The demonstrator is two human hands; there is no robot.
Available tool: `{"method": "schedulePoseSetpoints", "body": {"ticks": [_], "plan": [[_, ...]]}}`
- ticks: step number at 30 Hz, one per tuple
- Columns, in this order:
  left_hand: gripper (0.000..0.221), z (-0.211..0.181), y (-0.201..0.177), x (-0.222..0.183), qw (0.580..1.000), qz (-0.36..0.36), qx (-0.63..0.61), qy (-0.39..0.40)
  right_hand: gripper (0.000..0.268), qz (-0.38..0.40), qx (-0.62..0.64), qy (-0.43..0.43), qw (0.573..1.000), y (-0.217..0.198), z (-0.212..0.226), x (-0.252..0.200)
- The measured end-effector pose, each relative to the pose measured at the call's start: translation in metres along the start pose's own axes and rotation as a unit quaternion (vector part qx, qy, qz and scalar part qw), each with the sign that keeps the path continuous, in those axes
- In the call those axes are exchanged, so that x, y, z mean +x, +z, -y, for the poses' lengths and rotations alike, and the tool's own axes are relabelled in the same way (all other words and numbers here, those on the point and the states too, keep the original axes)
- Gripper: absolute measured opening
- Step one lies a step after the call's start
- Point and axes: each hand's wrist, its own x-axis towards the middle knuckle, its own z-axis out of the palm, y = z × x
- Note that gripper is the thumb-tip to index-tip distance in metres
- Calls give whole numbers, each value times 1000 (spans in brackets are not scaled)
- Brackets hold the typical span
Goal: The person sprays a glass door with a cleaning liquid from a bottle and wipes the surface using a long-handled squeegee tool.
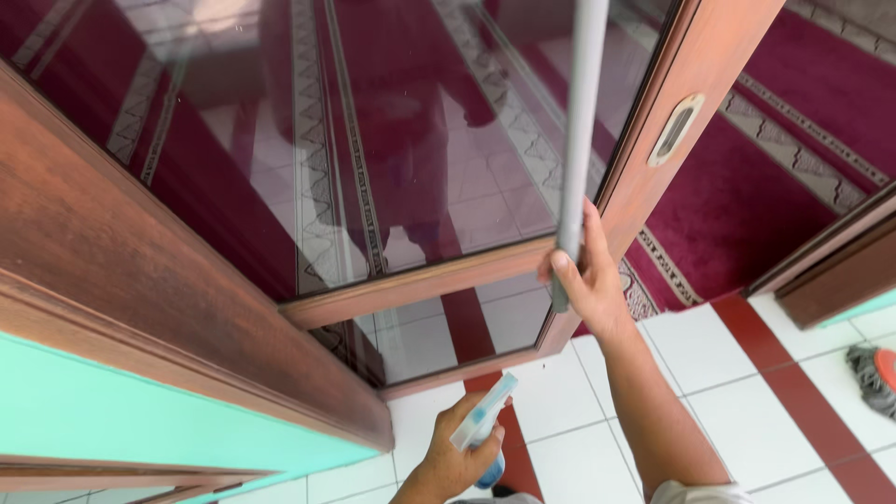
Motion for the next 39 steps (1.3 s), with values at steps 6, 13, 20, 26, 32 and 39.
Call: {"method": "schedulePoseSetpoints", "body": {"ticks": [6,13,20,26,32,39], "plan": [[51,30,22,11,996,-45,-60,55,78,-53,-125,-9,991,-5,70,100],[54,42,5,-7,995,-94,-25,14,55,-121,-309,-333,883,8,66,183],[60,71,-16,-27,981,-168,-92,43,63,-146,-298,-155,930,56,-17,106],[54,98,-21,-20,980,-166,-22,104,66,-144,-298,-100,938,67,-41,71],[59,87,-11,-14,986,-140,-91,9,63,-173,-336,-256,890,13,60,201],[47,116,-9,6,985,-152,-49,67,59,-177,-340,-281,880,3,81,220]]}}
